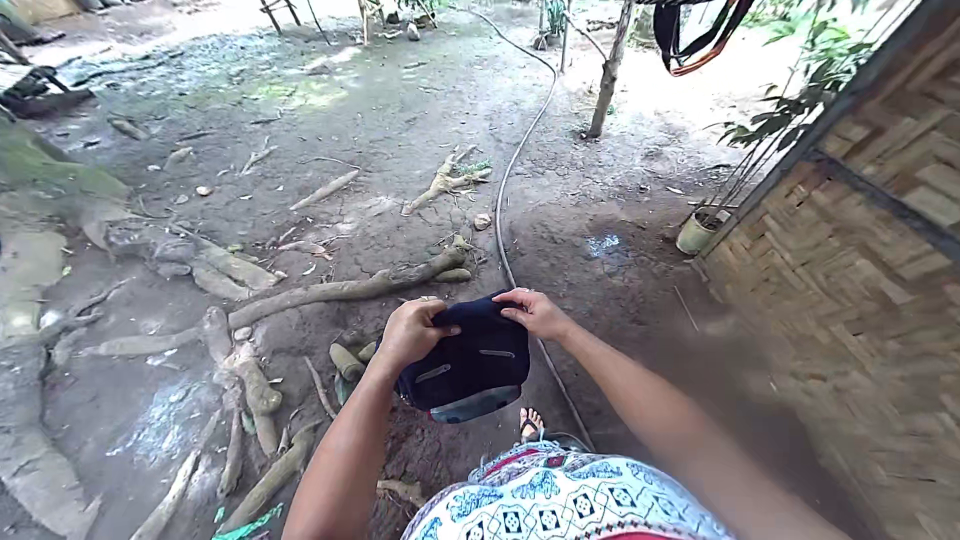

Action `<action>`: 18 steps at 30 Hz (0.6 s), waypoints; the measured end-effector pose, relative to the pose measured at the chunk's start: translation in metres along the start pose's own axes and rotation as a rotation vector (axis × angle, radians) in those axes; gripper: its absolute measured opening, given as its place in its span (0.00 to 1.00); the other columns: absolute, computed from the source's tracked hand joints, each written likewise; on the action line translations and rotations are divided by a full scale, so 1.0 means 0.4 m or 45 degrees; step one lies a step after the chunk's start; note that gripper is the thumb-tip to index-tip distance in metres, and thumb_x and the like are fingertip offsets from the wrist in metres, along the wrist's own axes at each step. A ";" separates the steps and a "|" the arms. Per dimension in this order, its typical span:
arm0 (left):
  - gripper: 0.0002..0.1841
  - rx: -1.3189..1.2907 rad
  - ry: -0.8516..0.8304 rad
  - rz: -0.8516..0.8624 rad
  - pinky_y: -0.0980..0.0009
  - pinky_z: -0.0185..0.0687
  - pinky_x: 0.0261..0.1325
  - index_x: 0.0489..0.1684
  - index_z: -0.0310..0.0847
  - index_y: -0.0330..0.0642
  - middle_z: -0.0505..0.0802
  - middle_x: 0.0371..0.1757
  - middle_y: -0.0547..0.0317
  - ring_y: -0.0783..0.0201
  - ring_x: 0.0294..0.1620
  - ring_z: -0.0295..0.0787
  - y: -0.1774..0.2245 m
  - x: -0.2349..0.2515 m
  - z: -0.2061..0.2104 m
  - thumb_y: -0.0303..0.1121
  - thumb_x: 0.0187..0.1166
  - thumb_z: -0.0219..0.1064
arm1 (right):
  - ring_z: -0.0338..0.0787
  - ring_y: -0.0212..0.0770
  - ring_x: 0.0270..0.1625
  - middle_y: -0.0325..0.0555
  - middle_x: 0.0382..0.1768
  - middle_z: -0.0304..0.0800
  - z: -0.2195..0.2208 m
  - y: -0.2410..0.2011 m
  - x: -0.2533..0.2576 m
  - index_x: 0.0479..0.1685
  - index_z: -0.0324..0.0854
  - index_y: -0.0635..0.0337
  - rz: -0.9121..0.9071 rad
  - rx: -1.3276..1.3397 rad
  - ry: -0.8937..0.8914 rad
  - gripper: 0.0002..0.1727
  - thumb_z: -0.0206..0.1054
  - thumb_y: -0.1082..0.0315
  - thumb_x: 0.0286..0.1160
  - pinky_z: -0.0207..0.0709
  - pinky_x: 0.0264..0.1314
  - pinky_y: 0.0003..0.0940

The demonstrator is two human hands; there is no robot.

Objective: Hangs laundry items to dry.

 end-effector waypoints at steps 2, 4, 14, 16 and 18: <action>0.14 0.009 -0.034 -0.069 0.39 0.82 0.61 0.37 0.92 0.41 0.94 0.43 0.53 0.52 0.52 0.91 -0.045 0.135 -0.017 0.43 0.70 0.81 | 0.89 0.39 0.63 0.52 0.60 0.91 -0.065 0.053 0.120 0.61 0.87 0.64 0.076 0.172 0.063 0.15 0.69 0.69 0.81 0.81 0.71 0.38; 0.14 0.001 -0.038 -0.101 0.40 0.81 0.61 0.38 0.93 0.42 0.94 0.42 0.54 0.53 0.52 0.91 -0.079 0.256 -0.040 0.44 0.70 0.80 | 0.90 0.37 0.58 0.52 0.57 0.91 -0.129 0.088 0.234 0.58 0.86 0.66 0.107 0.274 0.120 0.11 0.66 0.71 0.83 0.83 0.66 0.36; 0.16 -0.026 -0.001 0.074 0.39 0.82 0.57 0.37 0.92 0.39 0.94 0.41 0.50 0.49 0.50 0.91 -0.303 0.964 -0.036 0.45 0.71 0.78 | 0.86 0.37 0.68 0.54 0.66 0.87 -0.397 0.375 0.813 0.65 0.83 0.68 0.091 0.137 -0.034 0.18 0.68 0.78 0.75 0.80 0.72 0.34; 0.18 -0.026 -0.077 0.113 0.37 0.81 0.59 0.37 0.91 0.36 0.94 0.43 0.45 0.45 0.52 0.91 -0.338 1.149 -0.024 0.46 0.71 0.78 | 0.87 0.39 0.65 0.55 0.60 0.90 -0.472 0.444 0.917 0.57 0.88 0.69 0.073 0.052 0.108 0.13 0.67 0.76 0.75 0.78 0.73 0.34; 0.19 -0.005 -0.203 0.138 0.37 0.80 0.61 0.38 0.90 0.36 0.94 0.44 0.44 0.45 0.54 0.91 -0.347 1.319 -0.015 0.47 0.72 0.77 | 0.89 0.38 0.61 0.55 0.55 0.92 -0.559 0.489 1.000 0.52 0.90 0.70 0.136 -0.037 0.251 0.11 0.65 0.75 0.78 0.79 0.71 0.33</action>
Point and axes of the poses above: each hand's wrist, its own x-axis towards the middle knuckle, its own z-axis out of the palm, y = z × x, the point moved 5 cm from there along x, towards the middle knuckle
